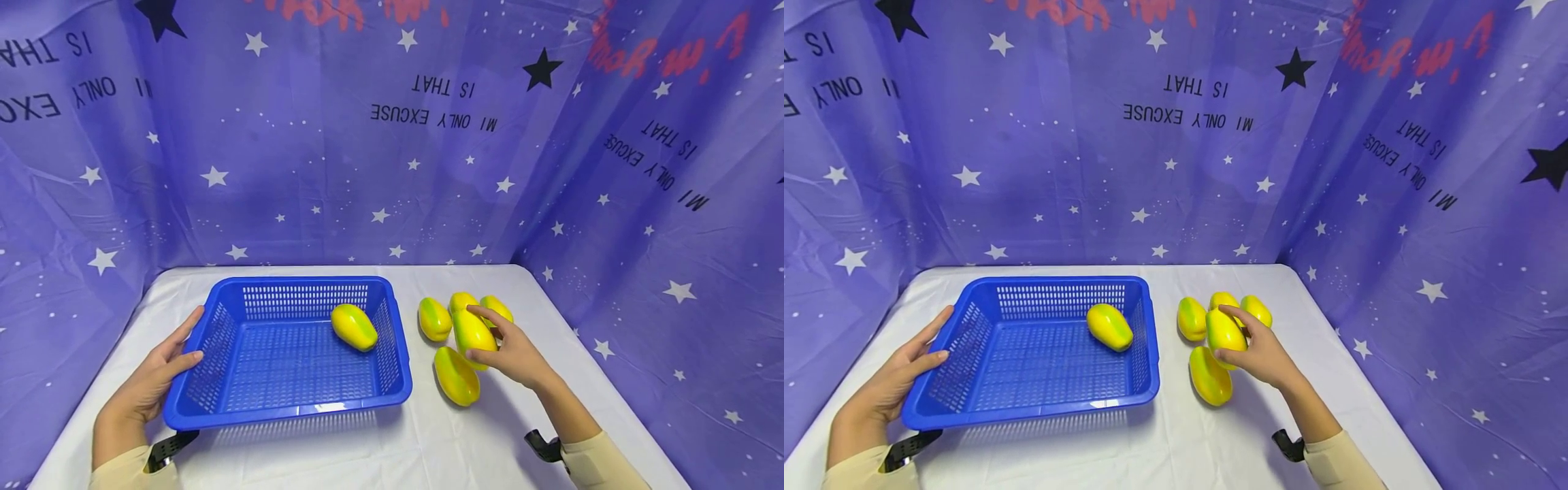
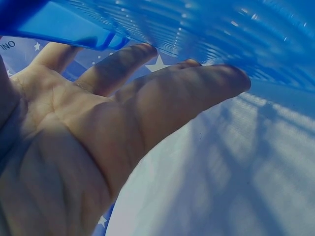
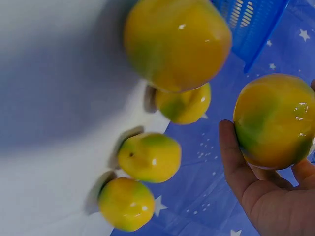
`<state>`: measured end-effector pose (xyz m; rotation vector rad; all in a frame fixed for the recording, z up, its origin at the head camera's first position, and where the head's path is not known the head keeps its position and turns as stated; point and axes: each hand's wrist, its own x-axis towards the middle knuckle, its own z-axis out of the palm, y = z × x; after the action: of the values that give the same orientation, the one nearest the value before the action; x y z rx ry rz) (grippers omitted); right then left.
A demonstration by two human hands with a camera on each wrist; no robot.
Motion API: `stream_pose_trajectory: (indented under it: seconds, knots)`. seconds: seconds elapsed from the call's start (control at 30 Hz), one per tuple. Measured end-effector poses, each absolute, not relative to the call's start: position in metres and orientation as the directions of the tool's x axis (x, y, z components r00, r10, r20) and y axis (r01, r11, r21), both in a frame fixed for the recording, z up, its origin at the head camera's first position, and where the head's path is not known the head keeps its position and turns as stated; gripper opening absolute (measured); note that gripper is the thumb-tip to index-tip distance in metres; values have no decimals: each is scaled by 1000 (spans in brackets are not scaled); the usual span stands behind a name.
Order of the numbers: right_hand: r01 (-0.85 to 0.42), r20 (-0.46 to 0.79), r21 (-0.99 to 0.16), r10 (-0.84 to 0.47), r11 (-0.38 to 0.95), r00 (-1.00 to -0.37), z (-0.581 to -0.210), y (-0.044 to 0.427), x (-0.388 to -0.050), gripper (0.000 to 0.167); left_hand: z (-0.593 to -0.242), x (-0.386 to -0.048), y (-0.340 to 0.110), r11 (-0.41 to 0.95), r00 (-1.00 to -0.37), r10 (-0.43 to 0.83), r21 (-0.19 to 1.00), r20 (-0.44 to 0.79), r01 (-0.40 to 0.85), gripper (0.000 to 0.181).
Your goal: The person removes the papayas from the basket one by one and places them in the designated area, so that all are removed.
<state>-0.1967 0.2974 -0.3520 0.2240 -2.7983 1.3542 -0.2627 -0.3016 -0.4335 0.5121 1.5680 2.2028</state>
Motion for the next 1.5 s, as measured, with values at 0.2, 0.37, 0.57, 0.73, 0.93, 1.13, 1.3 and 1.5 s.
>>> stream_pose_trajectory:
  seconds: [0.2, 0.37, 0.57, 0.73, 0.93, 1.13, 1.3, 1.5]
  knots:
    - [-136, 94, -751, -100, 647, -991, -357, 309, -196, 79, -436, -262, -303, -307, -863, 498, 948, 89, -80, 74]
    - [-93, 58, -754, -74, 650, -996, -365, 318, -195, 79, -440, -259, -304, -321, -866, 491, 943, 91, -83, 73]
    - [-45, 18, -739, -48, 672, -999, -378, 329, -191, 77, -442, -258, -304, -331, -863, 497, 940, 95, -87, 73]
    - [-76, 36, -726, -72, 683, -997, -387, 337, -186, 77, -441, -258, -305, -326, -864, 494, 942, 93, -85, 73]
    - [-56, 5, -677, -72, 734, -997, -396, 343, -186, 77, -435, -260, -307, -312, -874, 478, 947, 87, -77, 74]
    - [-1, -56, -672, -52, 741, -997, -406, 341, -188, 80, -433, -261, -306, -316, -865, 493, 945, 90, -82, 74]
    - [40, -87, -673, -25, 738, -996, -415, 340, -184, 82, -436, -261, -304, -335, -842, 530, 937, 98, -102, 73]
    - [53, -95, -673, -14, 737, -995, -416, 341, -183, 82, -436, -264, -301, -335, -843, 525, 939, 114, -82, 73]
